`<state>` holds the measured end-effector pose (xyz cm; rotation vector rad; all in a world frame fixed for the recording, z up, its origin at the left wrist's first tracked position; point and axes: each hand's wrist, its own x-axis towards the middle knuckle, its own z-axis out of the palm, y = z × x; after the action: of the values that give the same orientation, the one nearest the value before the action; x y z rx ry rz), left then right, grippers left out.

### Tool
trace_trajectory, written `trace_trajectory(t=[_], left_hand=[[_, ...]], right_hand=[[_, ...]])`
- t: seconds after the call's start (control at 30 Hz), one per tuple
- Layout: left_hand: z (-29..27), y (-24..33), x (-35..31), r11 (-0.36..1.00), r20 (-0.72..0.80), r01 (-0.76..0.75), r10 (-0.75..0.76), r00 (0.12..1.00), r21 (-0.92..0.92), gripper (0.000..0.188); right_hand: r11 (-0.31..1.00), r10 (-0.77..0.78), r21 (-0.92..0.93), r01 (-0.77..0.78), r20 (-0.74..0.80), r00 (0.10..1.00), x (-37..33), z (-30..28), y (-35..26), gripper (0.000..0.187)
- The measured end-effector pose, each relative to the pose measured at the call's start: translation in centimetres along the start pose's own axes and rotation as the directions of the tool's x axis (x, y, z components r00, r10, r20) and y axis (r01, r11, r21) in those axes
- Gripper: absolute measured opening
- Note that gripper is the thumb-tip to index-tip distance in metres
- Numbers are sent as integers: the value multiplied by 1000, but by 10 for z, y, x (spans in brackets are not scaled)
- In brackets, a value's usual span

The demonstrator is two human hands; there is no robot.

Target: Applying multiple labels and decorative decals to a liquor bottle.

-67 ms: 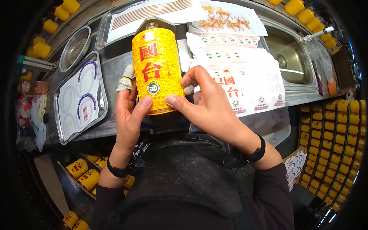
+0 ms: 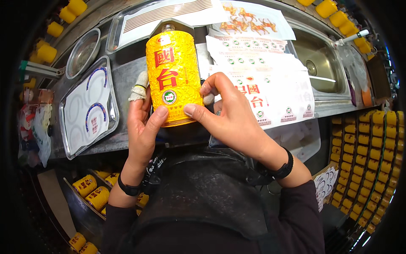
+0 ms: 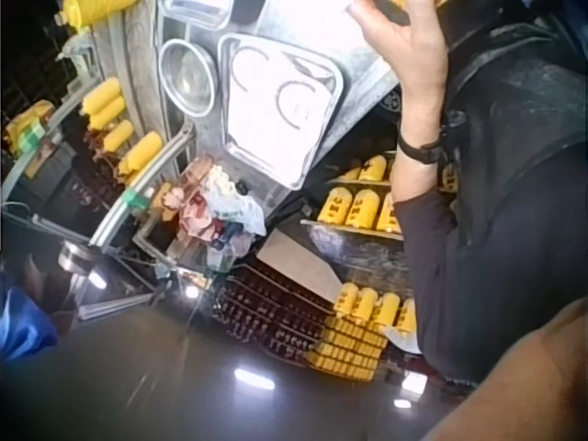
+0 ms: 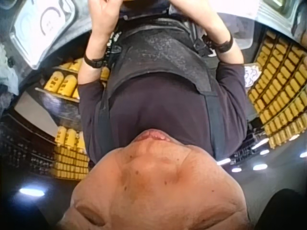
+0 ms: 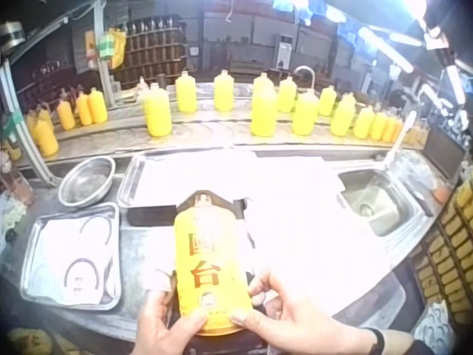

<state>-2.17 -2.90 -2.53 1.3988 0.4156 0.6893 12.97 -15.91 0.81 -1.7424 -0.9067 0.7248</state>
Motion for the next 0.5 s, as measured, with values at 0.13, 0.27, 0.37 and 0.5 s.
trace_trajectory(t=[0.13,0.27,0.37,0.5], left_hand=[[0,1,-1,1000,-3,19,-19,1000,-14,72],[-5,2,-3,997,10,67,-67,998,-41,70],[-11,1,-4,986,-5,116,-117,993,-117,69],[-10,1,-2,957,23,111,-109,994,-268,68]], right_hand=[[1000,10,0,-10,12,1000,-1,0,2,40],[1000,13,13,-14,18,1000,-2,1,0,40],[1000,0,30,0,0,1000,-2,2,0,39],[997,35,74,-35,-2,999,-2,4,1,36]])
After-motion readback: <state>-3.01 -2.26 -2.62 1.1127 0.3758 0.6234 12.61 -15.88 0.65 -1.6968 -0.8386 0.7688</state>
